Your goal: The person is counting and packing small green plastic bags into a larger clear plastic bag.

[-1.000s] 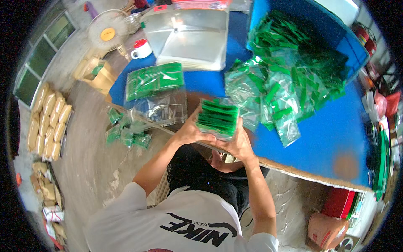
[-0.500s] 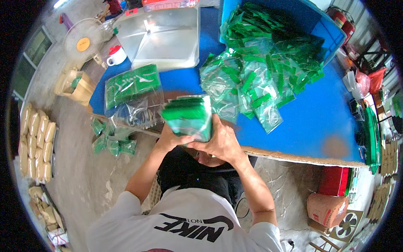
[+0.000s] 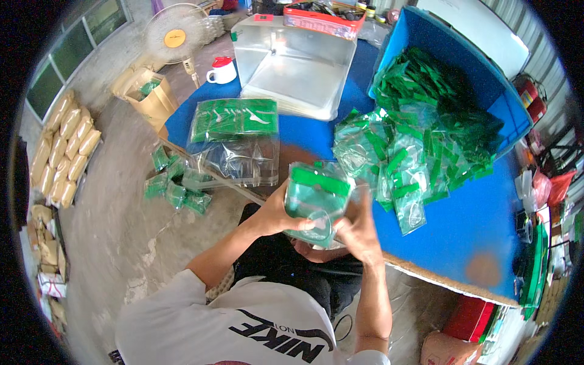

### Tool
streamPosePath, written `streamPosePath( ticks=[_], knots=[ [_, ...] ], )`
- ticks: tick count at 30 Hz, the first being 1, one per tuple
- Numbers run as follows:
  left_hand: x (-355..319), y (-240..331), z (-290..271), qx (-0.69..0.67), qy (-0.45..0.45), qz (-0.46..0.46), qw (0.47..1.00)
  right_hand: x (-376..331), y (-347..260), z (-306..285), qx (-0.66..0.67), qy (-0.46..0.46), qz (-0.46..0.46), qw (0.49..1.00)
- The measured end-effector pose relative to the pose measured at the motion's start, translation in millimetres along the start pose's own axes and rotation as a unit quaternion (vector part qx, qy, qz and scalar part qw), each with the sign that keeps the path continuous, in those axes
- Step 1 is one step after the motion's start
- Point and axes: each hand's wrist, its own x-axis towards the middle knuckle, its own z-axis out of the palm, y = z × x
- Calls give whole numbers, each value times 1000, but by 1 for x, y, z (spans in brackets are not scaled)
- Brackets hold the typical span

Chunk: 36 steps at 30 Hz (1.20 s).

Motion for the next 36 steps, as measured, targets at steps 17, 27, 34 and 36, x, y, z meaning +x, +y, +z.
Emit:
streamPosePath(
  ticks=[17,27,34,36],
  knots=[
    [-12,-19,-14,-118,105,65,985,-8,62,-21,80,70,89,990],
    [-18,-45,49,-261,147,-13,954,-13,59,34,187,202,-20,961],
    [-17,-22,7,54,93,7,994,-36,4,2,-533,292,-321,727],
    [-18,12,-3,231,38,29,972,-13,-28,23,-572,125,-289,757]
  ],
)
